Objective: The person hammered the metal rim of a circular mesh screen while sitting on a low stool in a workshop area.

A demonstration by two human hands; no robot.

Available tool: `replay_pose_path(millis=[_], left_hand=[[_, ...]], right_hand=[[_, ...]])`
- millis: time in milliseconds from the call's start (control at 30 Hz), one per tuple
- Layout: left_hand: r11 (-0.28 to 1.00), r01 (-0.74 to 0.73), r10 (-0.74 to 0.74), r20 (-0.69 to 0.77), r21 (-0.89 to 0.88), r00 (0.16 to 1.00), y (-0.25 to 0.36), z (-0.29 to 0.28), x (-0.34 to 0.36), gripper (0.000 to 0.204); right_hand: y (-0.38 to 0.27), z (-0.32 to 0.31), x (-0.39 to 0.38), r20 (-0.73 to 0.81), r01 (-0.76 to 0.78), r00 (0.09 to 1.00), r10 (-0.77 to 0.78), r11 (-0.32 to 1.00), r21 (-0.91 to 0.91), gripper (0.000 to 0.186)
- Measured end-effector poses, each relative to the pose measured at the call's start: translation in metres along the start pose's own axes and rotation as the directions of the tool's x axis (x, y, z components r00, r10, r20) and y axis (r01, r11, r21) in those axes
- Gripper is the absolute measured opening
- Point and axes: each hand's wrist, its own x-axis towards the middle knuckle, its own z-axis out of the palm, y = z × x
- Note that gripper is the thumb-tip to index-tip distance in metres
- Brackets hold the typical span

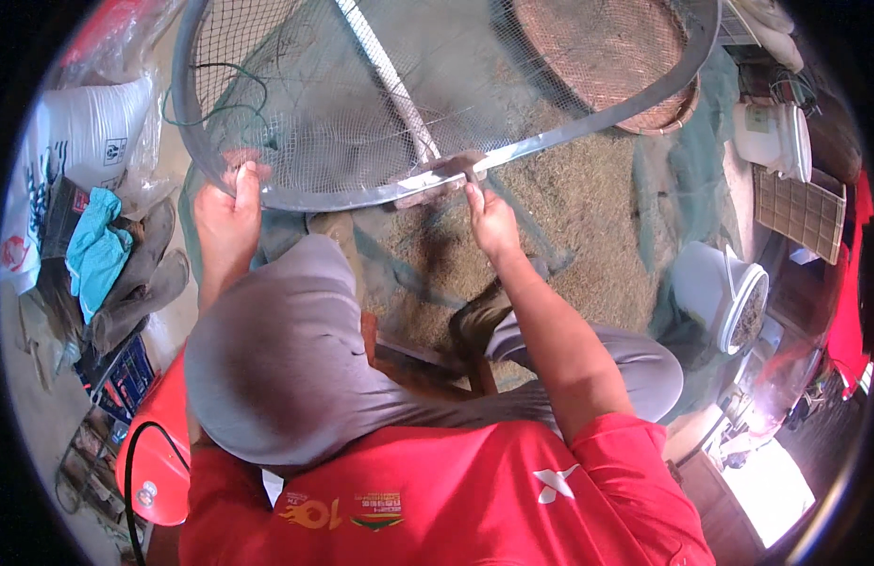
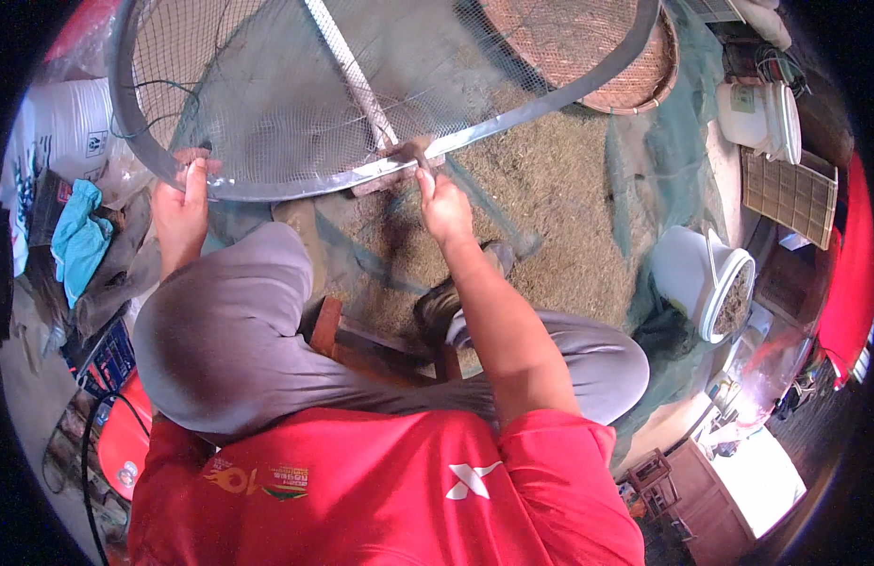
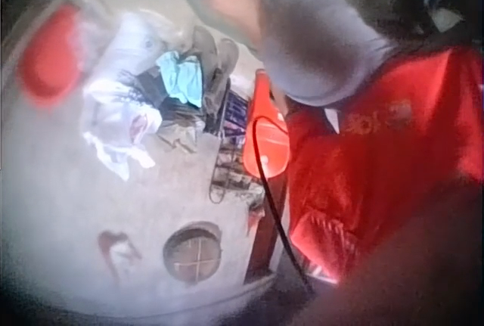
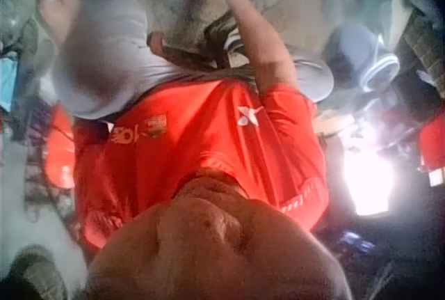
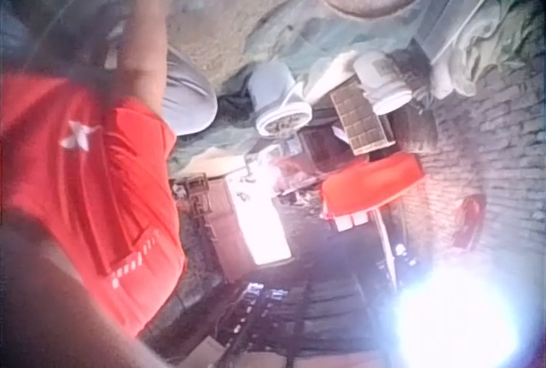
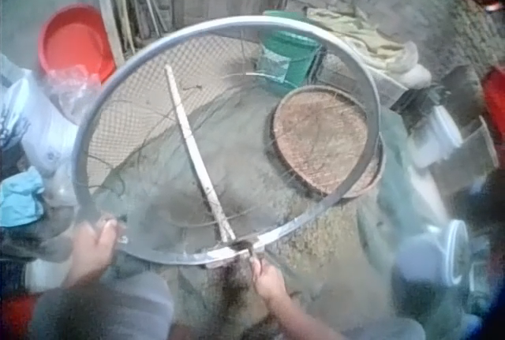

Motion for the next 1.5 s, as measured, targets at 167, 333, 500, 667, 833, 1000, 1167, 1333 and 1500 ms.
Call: replay_pose_path(millis=[167,333,500,667,833,1000,1167,1333,1500], left_hand=[[1.000,-0.024,0.025,-0.062,0.020,0.998,-0.009,0.001,-0.001,0.021],[0.999,0.006,-0.004,-0.051,0.048,0.999,-0.003,-0.003,-0.006,0.023],[0.999,-0.044,0.044,-0.056,0.014,0.997,0.000,0.002,-0.001,0.022],[0.999,-0.023,0.024,-0.055,0.031,0.998,-0.006,0.002,-0.001,0.022],[1.000,0.012,-0.010,-0.073,0.023,0.997,-0.012,-0.003,-0.007,0.024],[0.999,-0.032,0.032,-0.081,0.000,0.996,-0.006,0.001,-0.002,0.021],[0.995,0.030,-0.028,-0.024,0.096,0.999,-0.004,-0.006,-0.012,0.019],[0.998,0.010,-0.009,-0.016,0.057,1.000,-0.007,-0.009,-0.015,0.020],[0.997,-0.077,0.077,-0.019,-0.009,0.997,-0.007,-0.006,-0.005,0.019]], right_hand=[[-0.045,-0.047,-0.007,-0.078,0.151,0.988,-0.133,0.934,0.323,0.047],[-0.037,-0.037,-0.015,-0.362,0.494,0.854,-0.373,0.800,0.341,0.032],[0.029,0.016,0.003,-0.056,0.056,0.997,-0.054,0.998,0.034,0.055],[-0.018,-0.039,-0.005,0.020,0.039,0.999,-0.049,0.941,0.337,0.051],[-0.070,-0.080,-0.032,-0.221,0.374,0.928,-0.301,0.749,0.547,0.034],[0.000,0.008,-0.011,-0.261,0.361,0.913,-0.313,0.919,0.160,0.045],[-0.020,-0.007,0.002,0.099,-0.026,0.995,0.010,0.987,0.158,0.054],[-0.067,-0.042,-0.017,-0.252,0.368,0.920,-0.299,0.880,0.299,0.027],[-0.001,0.014,0.001,0.030,0.011,1.000,-0.009,0.998,-0.055,0.055]])
